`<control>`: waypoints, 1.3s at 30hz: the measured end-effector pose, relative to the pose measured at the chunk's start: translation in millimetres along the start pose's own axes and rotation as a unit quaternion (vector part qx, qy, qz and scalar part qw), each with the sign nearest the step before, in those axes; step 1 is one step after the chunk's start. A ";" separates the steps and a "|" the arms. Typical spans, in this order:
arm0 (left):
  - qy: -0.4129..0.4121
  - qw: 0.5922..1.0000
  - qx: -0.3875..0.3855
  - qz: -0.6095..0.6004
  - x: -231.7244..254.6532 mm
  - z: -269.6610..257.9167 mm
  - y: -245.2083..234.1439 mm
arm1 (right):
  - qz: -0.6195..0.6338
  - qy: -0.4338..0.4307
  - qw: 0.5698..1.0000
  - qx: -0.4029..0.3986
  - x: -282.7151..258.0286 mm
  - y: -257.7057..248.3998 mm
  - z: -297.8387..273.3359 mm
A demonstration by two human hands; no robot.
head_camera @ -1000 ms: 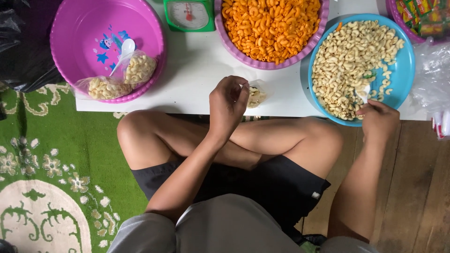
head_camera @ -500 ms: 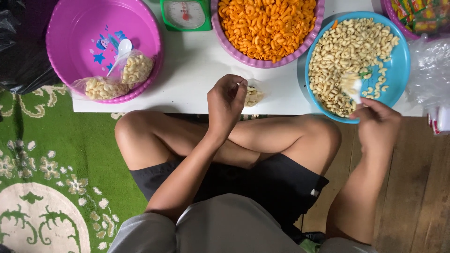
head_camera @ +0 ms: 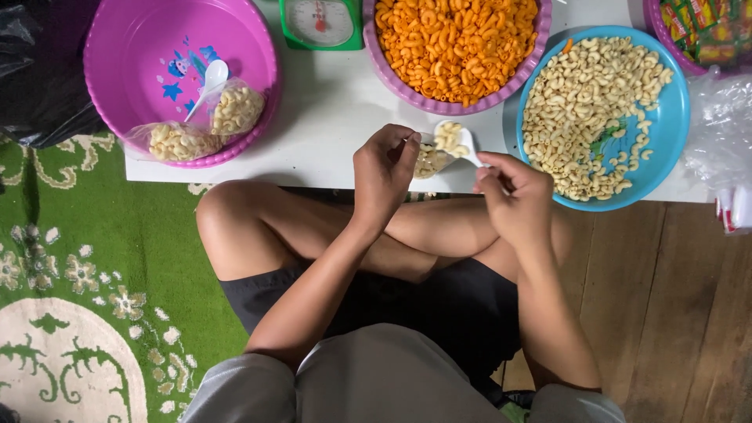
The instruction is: Manually filling small plastic bags with nuts using a spoon and inserting labels.
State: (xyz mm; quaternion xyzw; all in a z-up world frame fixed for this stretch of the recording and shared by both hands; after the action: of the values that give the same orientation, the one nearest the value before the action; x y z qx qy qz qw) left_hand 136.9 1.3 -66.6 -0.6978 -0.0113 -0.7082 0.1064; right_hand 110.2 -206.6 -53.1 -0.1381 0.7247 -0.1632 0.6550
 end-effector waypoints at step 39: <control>-0.045 0.990 -0.021 -0.129 0.2 -35.1 -2.6 | -0.191 -0.148 0.934 0.263 67.9 -75.9 -32.5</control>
State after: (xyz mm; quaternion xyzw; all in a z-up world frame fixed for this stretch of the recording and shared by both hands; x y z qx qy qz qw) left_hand 101.8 -2.0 -67.0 -0.7235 -0.0910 -0.6843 -0.0010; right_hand 69.8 -301.9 -80.0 -0.1190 0.5109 -0.4478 0.7240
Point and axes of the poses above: each hand's wrist, its own z-axis towards the middle knuckle, its own y-axis out of the palm, x = y × z, the point moved 3 cm from there along z, towards the middle knuckle, and after that the axes turned 6 degrees about y, right-handed, at the moved point
